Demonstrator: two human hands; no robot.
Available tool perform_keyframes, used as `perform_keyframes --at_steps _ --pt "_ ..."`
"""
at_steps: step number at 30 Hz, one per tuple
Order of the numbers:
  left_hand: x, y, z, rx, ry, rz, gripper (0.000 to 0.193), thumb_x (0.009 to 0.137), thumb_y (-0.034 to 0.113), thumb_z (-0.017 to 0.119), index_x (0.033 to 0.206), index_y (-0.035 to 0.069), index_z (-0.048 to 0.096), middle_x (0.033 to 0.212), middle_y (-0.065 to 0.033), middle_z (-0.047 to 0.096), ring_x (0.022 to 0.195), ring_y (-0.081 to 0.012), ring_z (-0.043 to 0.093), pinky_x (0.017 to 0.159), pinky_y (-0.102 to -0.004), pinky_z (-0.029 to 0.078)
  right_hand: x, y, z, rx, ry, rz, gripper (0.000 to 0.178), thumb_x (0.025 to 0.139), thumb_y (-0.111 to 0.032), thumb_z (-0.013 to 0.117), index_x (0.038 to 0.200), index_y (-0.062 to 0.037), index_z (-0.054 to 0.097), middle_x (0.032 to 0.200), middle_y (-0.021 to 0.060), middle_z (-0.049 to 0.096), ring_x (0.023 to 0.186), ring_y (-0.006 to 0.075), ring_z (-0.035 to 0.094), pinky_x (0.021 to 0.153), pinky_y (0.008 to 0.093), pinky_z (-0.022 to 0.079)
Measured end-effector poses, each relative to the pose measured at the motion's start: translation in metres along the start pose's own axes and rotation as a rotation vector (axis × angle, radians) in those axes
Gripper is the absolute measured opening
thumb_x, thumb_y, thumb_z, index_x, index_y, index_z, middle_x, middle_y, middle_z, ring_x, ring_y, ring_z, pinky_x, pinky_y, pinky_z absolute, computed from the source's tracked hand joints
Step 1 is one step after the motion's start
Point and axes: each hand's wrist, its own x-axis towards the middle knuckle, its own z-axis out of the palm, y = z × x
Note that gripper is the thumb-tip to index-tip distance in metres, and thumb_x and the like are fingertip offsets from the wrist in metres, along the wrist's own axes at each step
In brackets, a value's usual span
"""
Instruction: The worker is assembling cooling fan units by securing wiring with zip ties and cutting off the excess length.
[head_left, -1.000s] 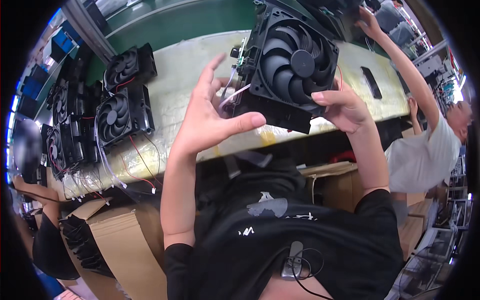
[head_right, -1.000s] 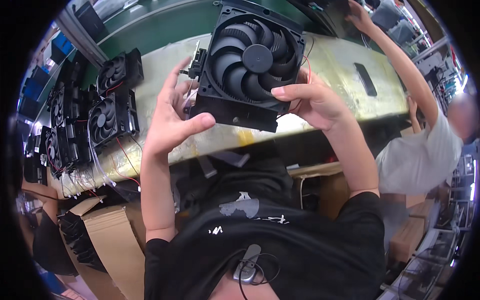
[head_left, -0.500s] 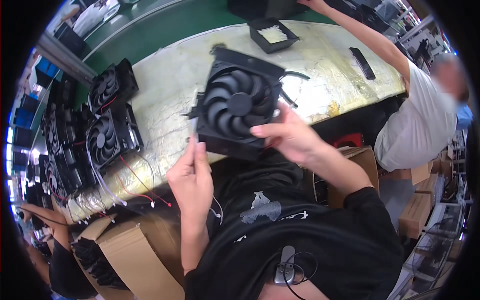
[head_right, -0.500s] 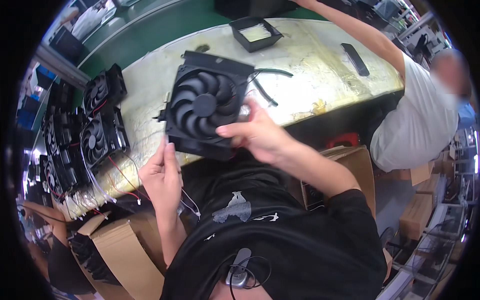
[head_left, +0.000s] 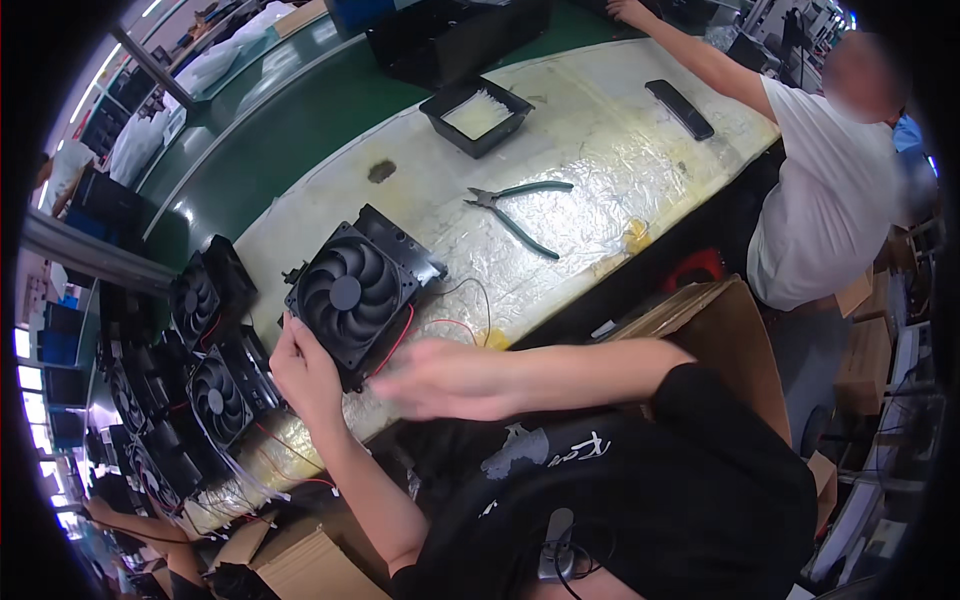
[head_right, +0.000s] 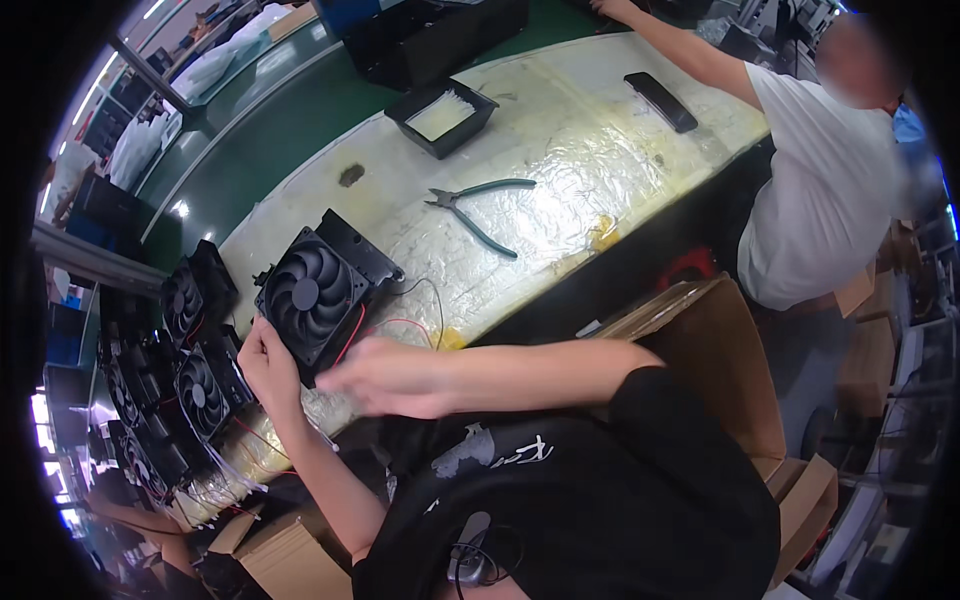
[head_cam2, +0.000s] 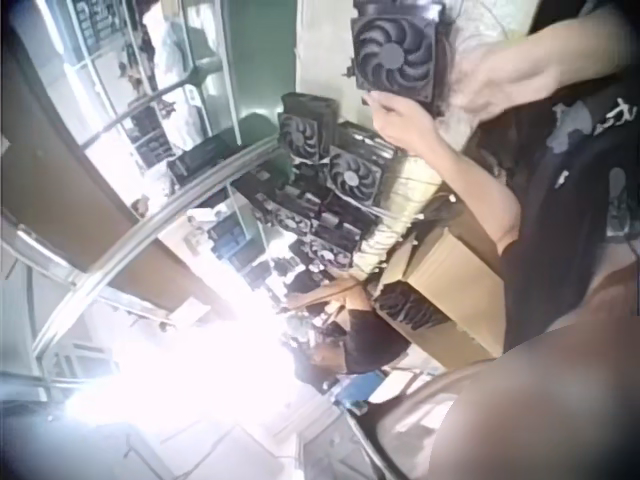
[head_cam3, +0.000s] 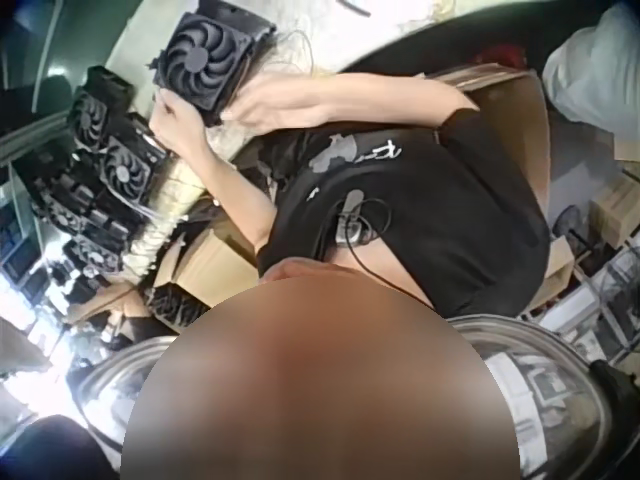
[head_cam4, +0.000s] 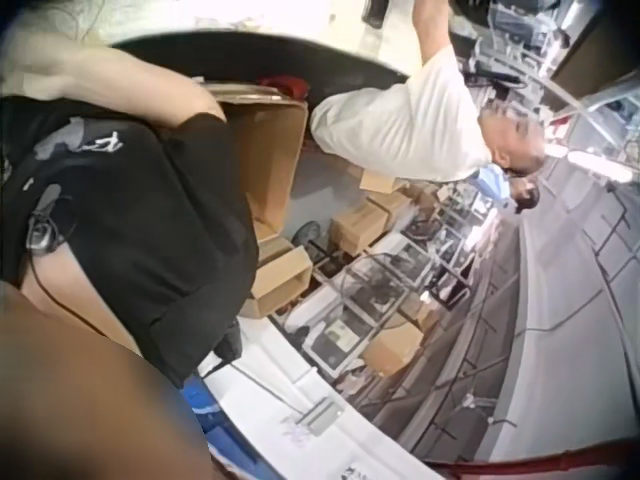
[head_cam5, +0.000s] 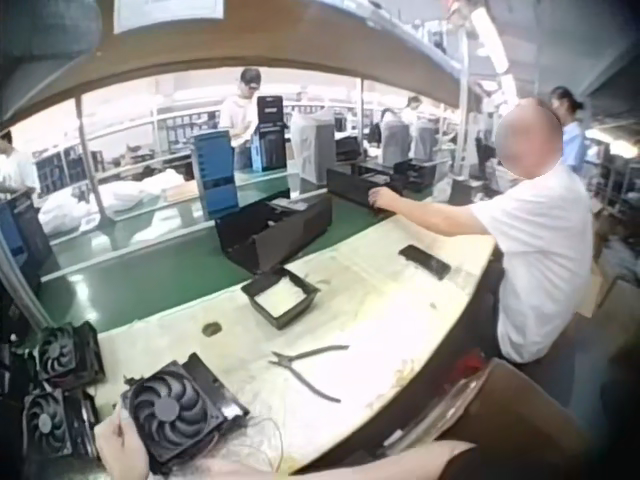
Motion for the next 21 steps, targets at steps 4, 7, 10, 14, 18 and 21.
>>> perform_keyframes --at_steps 4,7,10,14,18,21 --pt "0.0 0.003 -0.001 -0.08 0.02 0.113 0.042 0.101 0.027 0.05 0.119 -0.011 0.059 0.096 -0.0165 0.071 0.086 -0.0116 0.059 0.08 -0.028 0.048 -0.088 -0.094 0.015 -0.979 -0.044 -0.45 0.023 0.091 -0.011 0.065 0.112 -0.0003 0.065 0.107 0.0074 0.07 0.088 0.0145 0.068 0.071 0.0269 0.054" --pt "0.005 0.012 -0.001 0.025 0.004 0.084 0.044 0.101 0.028 0.049 0.118 -0.011 0.058 0.114 -0.0257 0.066 0.099 -0.0166 0.063 0.089 -0.0305 0.046 -0.065 -0.202 -0.022 -1.832 0.724 -1.272 0.022 0.084 -0.007 0.065 0.105 -0.0046 0.07 0.095 0.0108 0.07 0.079 0.0217 0.069 0.07 0.0301 0.054" --pt "0.015 0.004 0.004 0.068 -0.021 0.166 0.041 0.101 0.027 0.05 0.103 -0.012 0.061 0.084 -0.0146 0.069 0.078 -0.0106 0.056 0.074 -0.0286 0.047 -0.036 -0.289 -0.093 -2.165 0.784 -1.007 0.023 0.08 -0.008 0.062 0.101 -0.0059 0.071 0.091 0.0122 0.069 0.079 0.0311 0.066 0.073 0.0377 0.052" --pt "0.013 -0.018 0.006 -0.063 -0.015 0.203 0.04 0.102 0.026 0.049 0.101 -0.012 0.062 0.078 -0.0016 0.063 0.075 -0.0057 0.047 0.068 -0.0245 0.044 -0.015 -0.318 -0.095 -2.357 0.625 -0.357 0.021 0.072 -0.005 0.063 0.09 -0.006 0.074 0.084 0.0156 0.069 0.08 0.0333 0.066 0.07 0.0406 0.051" --pt "0.007 -0.023 0.004 -0.257 -0.018 0.169 0.035 0.101 0.021 0.052 0.111 -0.011 0.063 0.081 -0.0003 0.063 0.074 -0.0047 0.048 0.066 -0.0226 0.042 -0.021 -0.325 -0.098 -2.291 0.613 -0.414 0.019 0.067 -0.005 0.064 0.083 -0.0058 0.074 0.079 0.0164 0.069 0.081 0.0327 0.066 0.069 0.0411 0.05" --pt "0.0 -0.033 0.0 -0.321 -0.013 0.118 0.031 0.099 0.014 0.056 0.117 -0.009 0.063 0.083 0.001 0.062 0.069 -0.0021 0.048 0.059 -0.0187 0.039 -0.023 -0.332 -0.106 -2.227 0.565 -0.601 0.014 0.071 -0.011 0.068 0.082 -0.0038 0.074 0.079 0.0148 0.069 0.077 0.0305 0.067 0.07 0.0396 0.051"
